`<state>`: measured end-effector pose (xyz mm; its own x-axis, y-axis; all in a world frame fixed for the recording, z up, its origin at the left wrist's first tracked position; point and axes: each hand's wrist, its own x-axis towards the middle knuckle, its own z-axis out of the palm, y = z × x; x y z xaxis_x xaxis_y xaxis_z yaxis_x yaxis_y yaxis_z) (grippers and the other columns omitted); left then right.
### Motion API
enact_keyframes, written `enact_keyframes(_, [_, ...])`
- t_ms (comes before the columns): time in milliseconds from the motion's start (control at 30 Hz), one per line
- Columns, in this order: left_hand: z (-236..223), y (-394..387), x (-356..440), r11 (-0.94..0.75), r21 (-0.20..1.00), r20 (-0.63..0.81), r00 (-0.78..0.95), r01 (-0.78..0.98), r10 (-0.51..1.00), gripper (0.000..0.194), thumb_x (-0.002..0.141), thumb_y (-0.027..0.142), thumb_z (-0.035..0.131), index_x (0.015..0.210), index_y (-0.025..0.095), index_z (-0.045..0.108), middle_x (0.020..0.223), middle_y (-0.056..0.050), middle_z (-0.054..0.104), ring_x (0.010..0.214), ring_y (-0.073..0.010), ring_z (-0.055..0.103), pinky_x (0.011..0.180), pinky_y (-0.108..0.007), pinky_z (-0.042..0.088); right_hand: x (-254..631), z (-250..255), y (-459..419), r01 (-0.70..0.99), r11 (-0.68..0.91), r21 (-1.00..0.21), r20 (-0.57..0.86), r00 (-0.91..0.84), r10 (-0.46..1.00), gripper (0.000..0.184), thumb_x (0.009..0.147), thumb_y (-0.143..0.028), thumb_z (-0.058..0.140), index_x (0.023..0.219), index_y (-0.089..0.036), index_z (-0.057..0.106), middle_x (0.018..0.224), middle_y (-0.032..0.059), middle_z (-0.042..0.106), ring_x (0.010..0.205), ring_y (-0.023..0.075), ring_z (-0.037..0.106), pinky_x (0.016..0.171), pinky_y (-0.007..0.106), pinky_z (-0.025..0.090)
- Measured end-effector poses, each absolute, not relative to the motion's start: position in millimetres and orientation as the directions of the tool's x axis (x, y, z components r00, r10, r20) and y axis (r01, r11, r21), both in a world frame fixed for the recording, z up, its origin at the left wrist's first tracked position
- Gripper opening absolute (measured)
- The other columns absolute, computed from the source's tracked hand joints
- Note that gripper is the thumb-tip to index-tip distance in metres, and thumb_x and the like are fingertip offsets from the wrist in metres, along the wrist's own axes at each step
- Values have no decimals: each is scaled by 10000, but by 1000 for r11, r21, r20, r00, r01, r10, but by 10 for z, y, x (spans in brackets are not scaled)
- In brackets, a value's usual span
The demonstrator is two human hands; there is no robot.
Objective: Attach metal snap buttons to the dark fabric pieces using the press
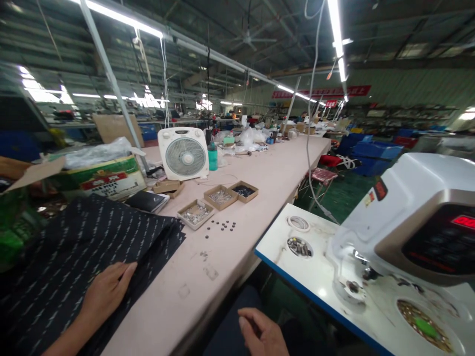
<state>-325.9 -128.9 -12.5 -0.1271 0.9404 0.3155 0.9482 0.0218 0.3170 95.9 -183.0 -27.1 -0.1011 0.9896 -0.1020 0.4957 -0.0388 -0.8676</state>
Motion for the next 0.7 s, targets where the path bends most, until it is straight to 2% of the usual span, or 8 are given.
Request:
enact_keyframes(200, [-2,-1371,-3310,164,565,171,-310,808,935,472,871,607,473,980,237,745,1087,-42,762,1031,-277,684,906,-358,502,754,-96,-1801,461,59,-885,-32,-187,982,294,914,-424,542,933,-224,758,824,35,726,742,207,663,700,277,522])
enact_keyframes(333, [307,-1552,-2979,233,757,37,-396,611,917,518,754,685,598,901,210,740,746,-22,748,744,-246,682,653,-309,507,471,99,-1777,370,109,-923,-4,-293,956,254,871,-348,609,1028,-214,757,906,48,733,803,213,662,755,296,516])
enact_keyframes(400, [467,-1670,-2640,259,849,-92,-353,461,931,549,763,707,596,913,191,710,495,31,589,500,-177,545,495,-269,395,288,207,-1794,312,89,-946,-29,-354,935,498,768,-355,744,1241,-209,683,1114,83,718,960,247,662,864,329,514])
enact_keyframes(467, [589,-1776,-2269,235,927,-170,-232,293,958,506,762,678,629,822,178,676,485,32,575,484,-142,507,515,-250,404,109,303,-1826,218,73,-973,-29,-431,902,840,627,-363,867,1395,-214,561,1289,104,650,1108,276,620,971,360,482])
enact_keyframes(500, [636,-1820,-2101,238,941,-201,-167,240,965,484,779,658,629,792,175,666,509,16,603,502,-142,523,532,-250,425,34,342,-1842,152,71,-986,-10,-479,878,890,594,-352,888,1403,-219,544,1291,91,647,1116,271,614,977,356,479])
enact_keyframes(533, [679,-1859,-1957,234,950,-219,-93,207,971,472,790,642,627,748,172,656,534,-3,629,528,-148,551,558,-256,455,-24,371,-1852,76,70,-995,21,-516,857,815,609,-330,876,1358,-221,573,1223,63,673,1067,250,627,945,336,491])
enact_keyframes(633, [840,-1957,-1699,148,958,-172,79,244,982,440,832,594,617,753,166,682,648,-43,697,615,-182,633,611,-282,520,-54,404,-1825,-84,66,-994,102,-547,831,266,796,-218,664,1059,-196,698,903,-21,692,838,171,628,787,260,499])
enact_keyframes(700, [1008,-1998,-1631,-29,927,-22,131,375,991,378,859,543,620,893,183,728,820,-60,751,731,-209,685,668,-299,560,55,403,-1753,-62,76,-995,97,-519,849,209,829,-150,537,932,-175,717,817,-29,671,786,158,609,731,242,480])
